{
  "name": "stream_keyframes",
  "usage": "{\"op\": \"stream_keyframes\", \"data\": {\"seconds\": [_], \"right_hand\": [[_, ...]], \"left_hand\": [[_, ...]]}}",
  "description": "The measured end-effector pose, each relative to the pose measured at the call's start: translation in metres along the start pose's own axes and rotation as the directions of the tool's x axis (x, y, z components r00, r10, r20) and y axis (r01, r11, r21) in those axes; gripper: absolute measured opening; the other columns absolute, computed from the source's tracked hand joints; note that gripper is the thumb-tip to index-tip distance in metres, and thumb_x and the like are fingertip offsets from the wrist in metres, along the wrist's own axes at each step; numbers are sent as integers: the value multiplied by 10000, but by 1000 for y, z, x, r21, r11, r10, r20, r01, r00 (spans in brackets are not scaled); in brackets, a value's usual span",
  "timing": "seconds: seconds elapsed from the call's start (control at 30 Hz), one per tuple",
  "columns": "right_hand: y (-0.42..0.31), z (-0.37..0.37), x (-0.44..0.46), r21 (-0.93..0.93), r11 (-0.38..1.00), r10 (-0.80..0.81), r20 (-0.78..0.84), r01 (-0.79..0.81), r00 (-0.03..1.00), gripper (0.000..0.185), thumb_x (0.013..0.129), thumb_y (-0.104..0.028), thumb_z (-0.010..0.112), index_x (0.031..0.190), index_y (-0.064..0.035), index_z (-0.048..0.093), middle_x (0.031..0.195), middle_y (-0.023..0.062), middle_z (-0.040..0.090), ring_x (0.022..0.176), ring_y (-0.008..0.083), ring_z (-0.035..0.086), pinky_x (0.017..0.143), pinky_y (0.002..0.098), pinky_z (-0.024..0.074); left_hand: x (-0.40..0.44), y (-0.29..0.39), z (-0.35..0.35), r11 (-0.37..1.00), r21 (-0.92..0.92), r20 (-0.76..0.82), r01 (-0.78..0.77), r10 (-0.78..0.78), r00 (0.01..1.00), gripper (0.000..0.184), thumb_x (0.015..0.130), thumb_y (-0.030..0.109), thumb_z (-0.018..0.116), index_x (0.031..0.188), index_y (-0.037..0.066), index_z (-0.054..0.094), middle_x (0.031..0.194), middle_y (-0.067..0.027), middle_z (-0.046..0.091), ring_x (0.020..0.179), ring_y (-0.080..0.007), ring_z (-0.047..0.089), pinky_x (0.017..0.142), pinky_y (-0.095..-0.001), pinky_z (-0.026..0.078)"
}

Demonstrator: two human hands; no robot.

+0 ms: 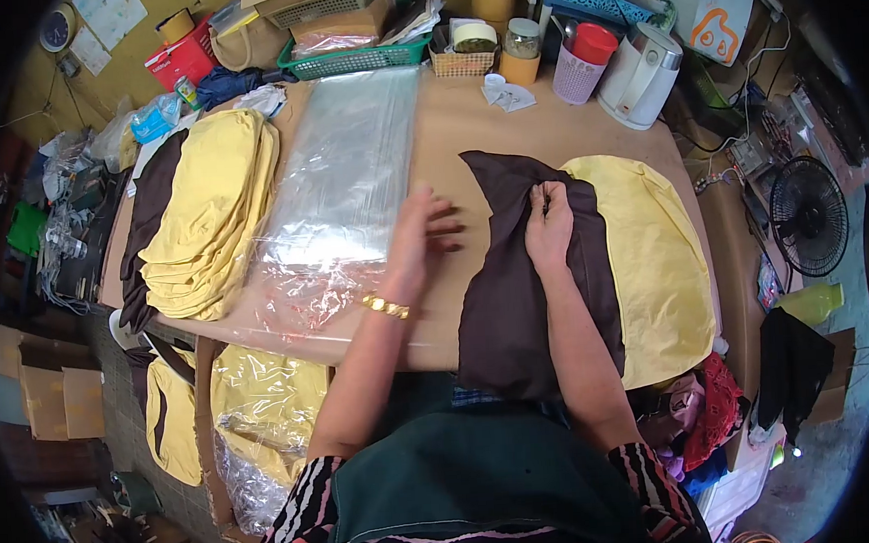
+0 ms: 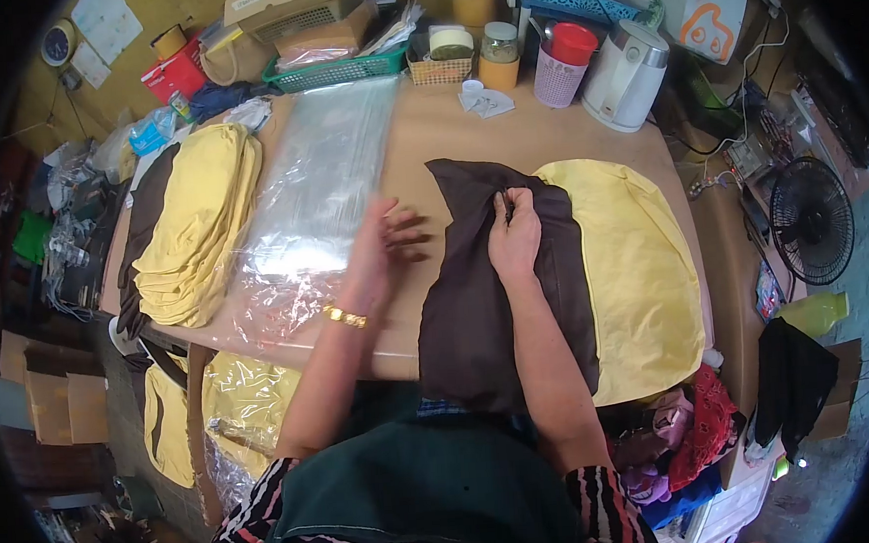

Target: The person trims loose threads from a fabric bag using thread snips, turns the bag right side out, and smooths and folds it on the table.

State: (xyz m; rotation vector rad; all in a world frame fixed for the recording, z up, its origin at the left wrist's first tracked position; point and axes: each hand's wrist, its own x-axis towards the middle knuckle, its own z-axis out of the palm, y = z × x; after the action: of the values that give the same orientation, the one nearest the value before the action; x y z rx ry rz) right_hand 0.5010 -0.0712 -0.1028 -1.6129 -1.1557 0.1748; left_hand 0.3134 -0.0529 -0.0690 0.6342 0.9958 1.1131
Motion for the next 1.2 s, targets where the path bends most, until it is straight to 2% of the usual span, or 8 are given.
{"op": "stream_keyframes", "data": {"seconds": [0.13, 0.2, 0.53, 0.63, 0.8, 0.9, 1.07, 1.2], "right_hand": [[-5, -4, -1, -10, 1000, 13, 24, -13, 1000, 152, 971, -148, 545, 955, 2, 525, 801, 211, 604, 749, 389, 602, 692, 412, 465], [7, 0, 2, 0, 1000, -26, -37, 26, 999, 160, 974, -150, 542, 956, 7, 525, 791, 199, 598, 737, 364, 594, 697, 399, 465], [38, -22, 27, 273, 947, 242, -266, -168, 933, 258, 1013, -189, 494, 982, 64, 539, 881, 120, 604, 814, 190, 542, 813, 324, 444], [35, -19, 27, 281, 947, 232, -262, -155, 937, 254, 1010, -183, 498, 984, 67, 535, 874, 117, 603, 808, 191, 538, 810, 325, 444], [28, -20, 24, 198, 972, 176, -236, -130, 956, 214, 998, -147, 507, 953, 62, 517, 844, 126, 591, 784, 197, 524, 796, 322, 445], [31, -15, 24, 147, 985, 122, -231, -89, 965, 203, 994, -150, 515, 925, 42, 511, 804, 149, 574, 738, 223, 520, 743, 339, 445], [28, -6, 28, 56, 993, 115, -161, -107, 980, 213, 988, -167, 522, 911, 30, 509, 763, 175, 566, 704, 294, 545, 705, 378, 444], [26, 16, 41, 74, 997, 30, -141, -20, 990, 227, 982, -186, 533, 920, 32, 511, 766, 200, 573, 706, 344, 559, 700, 404, 444]], "left_hand": [[2, -32, 34, 885, 342, 65, -315, 313, 948, 361, 969, 440, 548, 995, 84, 600, 817, 13, 594, 646, -62, 493, 541, -279, 387], [10, -30, 26, 849, 503, 436, -163, -87, 895, 327, 954, 346, 603, 867, 31, 618, 711, 23, 540, 620, -54, 480, 536, -247, 374], [5, 25, -45, 894, 348, 242, -281, 204, 949, 263, 980, 292, 529, 843, 90, 628, 632, -3, 570, 549, -100, 522, 510, -227, 392], [6, 3, 2, 382, 652, 394, -655, 566, 724, 268, 979, 279, 506, 1117, 91, 637, 1067, -141, 672, 980, -257, 650, 814, -372, 508], [-2, -46, -1, -379, 583, 797, -718, 94, 597, 530, 961, 275, 463, 1464, 139, 367, 1565, -140, 249, 1443, -367, 215, 1129, -617, 161], [-65, -24, -37, -402, 457, 828, -793, -134, 545, 537, 934, 272, 498, 1445, 129, 418, 1573, -121, 238, 1440, -389, 211, 1123, -632, 148], [-135, 47, -110, 252, 568, 751, -783, -548, 368, 530, 859, 99, 621, 1372, 62, 498, 1383, -170, 510, 1292, -323, 485, 1062, -444, 387], [-112, 33, -107, 620, 694, 527, -366, -92, 845, 504, 992, 239, 552, 1408, -10, 413, 1306, -158, 569, 1177, -216, 571, 975, -329, 472]]}}
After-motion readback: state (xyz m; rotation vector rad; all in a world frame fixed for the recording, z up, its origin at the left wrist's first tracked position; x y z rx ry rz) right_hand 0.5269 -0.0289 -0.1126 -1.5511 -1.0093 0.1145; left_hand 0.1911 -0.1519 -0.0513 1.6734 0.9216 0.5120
